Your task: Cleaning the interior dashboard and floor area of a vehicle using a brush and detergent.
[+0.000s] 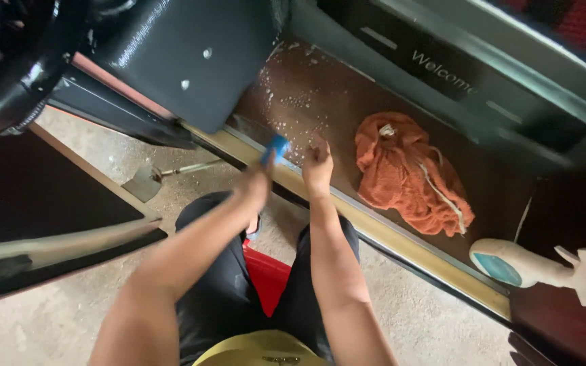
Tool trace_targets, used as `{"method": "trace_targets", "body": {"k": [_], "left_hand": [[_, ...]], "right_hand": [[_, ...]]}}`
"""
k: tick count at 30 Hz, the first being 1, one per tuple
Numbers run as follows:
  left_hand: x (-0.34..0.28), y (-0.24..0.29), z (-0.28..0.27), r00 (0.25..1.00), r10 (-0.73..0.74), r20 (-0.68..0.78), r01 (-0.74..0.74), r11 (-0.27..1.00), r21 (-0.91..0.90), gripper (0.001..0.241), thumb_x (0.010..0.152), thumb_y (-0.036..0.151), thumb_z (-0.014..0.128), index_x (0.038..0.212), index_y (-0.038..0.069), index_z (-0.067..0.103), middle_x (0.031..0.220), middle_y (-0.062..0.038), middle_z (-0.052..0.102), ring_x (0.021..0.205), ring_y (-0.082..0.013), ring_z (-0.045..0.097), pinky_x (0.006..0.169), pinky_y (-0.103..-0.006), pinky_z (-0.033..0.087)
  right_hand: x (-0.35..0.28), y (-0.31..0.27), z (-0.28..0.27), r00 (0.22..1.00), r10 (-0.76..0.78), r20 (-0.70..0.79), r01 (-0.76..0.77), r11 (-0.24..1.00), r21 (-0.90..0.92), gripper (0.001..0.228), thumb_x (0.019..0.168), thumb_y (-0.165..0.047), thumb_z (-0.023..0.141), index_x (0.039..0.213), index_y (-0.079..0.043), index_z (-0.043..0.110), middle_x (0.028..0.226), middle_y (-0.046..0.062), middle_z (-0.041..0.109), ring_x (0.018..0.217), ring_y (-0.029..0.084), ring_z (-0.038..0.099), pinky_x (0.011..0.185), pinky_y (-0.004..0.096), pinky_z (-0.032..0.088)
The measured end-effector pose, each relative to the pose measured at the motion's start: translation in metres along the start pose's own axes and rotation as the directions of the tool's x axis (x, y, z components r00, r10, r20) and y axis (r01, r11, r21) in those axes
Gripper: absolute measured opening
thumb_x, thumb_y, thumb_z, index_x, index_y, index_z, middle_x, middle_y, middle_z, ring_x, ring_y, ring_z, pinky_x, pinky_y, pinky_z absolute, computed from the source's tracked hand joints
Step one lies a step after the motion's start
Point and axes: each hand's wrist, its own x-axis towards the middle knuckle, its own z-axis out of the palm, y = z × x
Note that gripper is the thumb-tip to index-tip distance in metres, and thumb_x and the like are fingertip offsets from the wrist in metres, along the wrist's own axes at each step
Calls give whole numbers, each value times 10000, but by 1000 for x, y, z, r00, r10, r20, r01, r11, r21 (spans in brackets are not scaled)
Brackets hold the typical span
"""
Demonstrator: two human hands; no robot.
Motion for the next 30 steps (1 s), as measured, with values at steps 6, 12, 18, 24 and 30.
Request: {"method": "trace_targets", "body": {"k": [6,12,18,24,30], "left_hand": [[43,10,-47,973,-215,-82,185,943,-278,730,1130,603,248,1166,0,658,903,-265,715,874,-398,760,786,-481,594],[-28,26,-2,991,130,18,-131,973,190,583,1042,272,346,1584,57,353,1045,-269,680,852,-362,748,680,-467,630],[18,-54,52,984,176,-34,-169,974,150,326,1106,192,378,1370,101,547,1193,-218,703,1037,-359,727,821,-468,604],[-37,20,-41,990,105,-98,-106,994,1,668,1033,218,429,1648,248,169,1200,-271,630,1017,-415,695,802,-488,588],[-76,22,-1,961,276,0,-275,957,90,775,1003,216,468,1660,215,58,1313,-279,566,1088,-422,675,847,-494,583]], "right_hand": [[7,18,6,997,-18,76,14,998,59,383,948,-21,612,1325,-77,649,881,139,620,750,186,554,717,327,498],[-1,3,3,986,-37,165,65,983,-172,389,915,-38,626,1298,-98,663,842,192,668,671,241,618,689,370,528],[-15,68,15,946,-186,266,286,864,-414,186,919,-116,616,1077,-83,710,965,196,734,825,321,711,725,432,557],[-50,25,-22,972,-142,190,205,905,-373,329,907,-165,611,1220,-91,678,1043,254,704,915,444,691,791,505,548],[-77,3,-18,971,-17,237,116,905,-409,386,942,-260,586,1302,-138,653,1016,255,705,954,454,686,842,519,544]]}}
